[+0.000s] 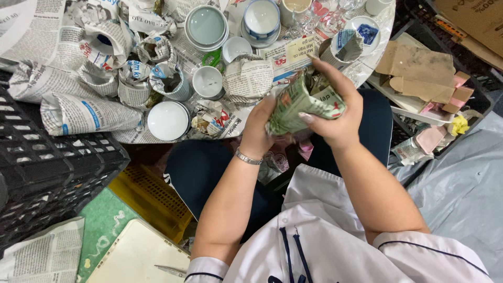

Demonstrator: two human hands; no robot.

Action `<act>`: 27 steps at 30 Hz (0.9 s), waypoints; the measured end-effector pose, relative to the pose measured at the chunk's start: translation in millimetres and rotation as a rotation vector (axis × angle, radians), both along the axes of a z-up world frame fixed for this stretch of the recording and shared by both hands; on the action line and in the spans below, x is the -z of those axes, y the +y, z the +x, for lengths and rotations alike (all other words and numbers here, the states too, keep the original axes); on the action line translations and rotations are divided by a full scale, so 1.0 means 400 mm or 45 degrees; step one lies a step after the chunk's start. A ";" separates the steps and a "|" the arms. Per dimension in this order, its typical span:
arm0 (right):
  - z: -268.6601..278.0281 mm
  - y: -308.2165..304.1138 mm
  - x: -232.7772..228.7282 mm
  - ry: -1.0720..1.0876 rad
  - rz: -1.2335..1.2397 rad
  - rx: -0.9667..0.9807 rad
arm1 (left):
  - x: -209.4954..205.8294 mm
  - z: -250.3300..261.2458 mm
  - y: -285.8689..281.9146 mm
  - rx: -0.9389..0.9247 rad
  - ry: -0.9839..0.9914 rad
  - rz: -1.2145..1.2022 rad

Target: The person wraps small ceramic bowls and cups with newspaper. They fold the paper around each item, tuck the edges, and place the wrapped items on a nearby table.

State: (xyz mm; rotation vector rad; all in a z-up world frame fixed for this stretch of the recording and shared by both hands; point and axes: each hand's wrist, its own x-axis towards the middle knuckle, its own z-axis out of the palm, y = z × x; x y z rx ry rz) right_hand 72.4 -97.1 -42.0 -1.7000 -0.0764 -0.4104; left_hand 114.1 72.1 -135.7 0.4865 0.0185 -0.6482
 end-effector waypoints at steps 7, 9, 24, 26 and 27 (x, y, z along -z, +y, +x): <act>-0.024 0.097 0.057 -0.058 -0.137 0.310 | 0.027 -0.009 -0.023 -0.576 -0.318 0.737; -0.028 0.122 0.079 -0.132 -0.231 0.378 | 0.017 -0.023 -0.018 -0.723 -0.731 1.131; 0.060 0.107 -0.108 -0.347 -0.705 -0.516 | -0.005 0.029 0.063 -0.738 -0.761 1.162; 0.096 0.097 -0.146 -0.606 -1.557 -0.597 | 0.008 0.028 0.063 -0.545 -0.348 0.794; 0.111 0.098 -0.156 -0.548 -1.557 -0.685 | 0.017 0.032 0.062 -0.445 -0.149 0.607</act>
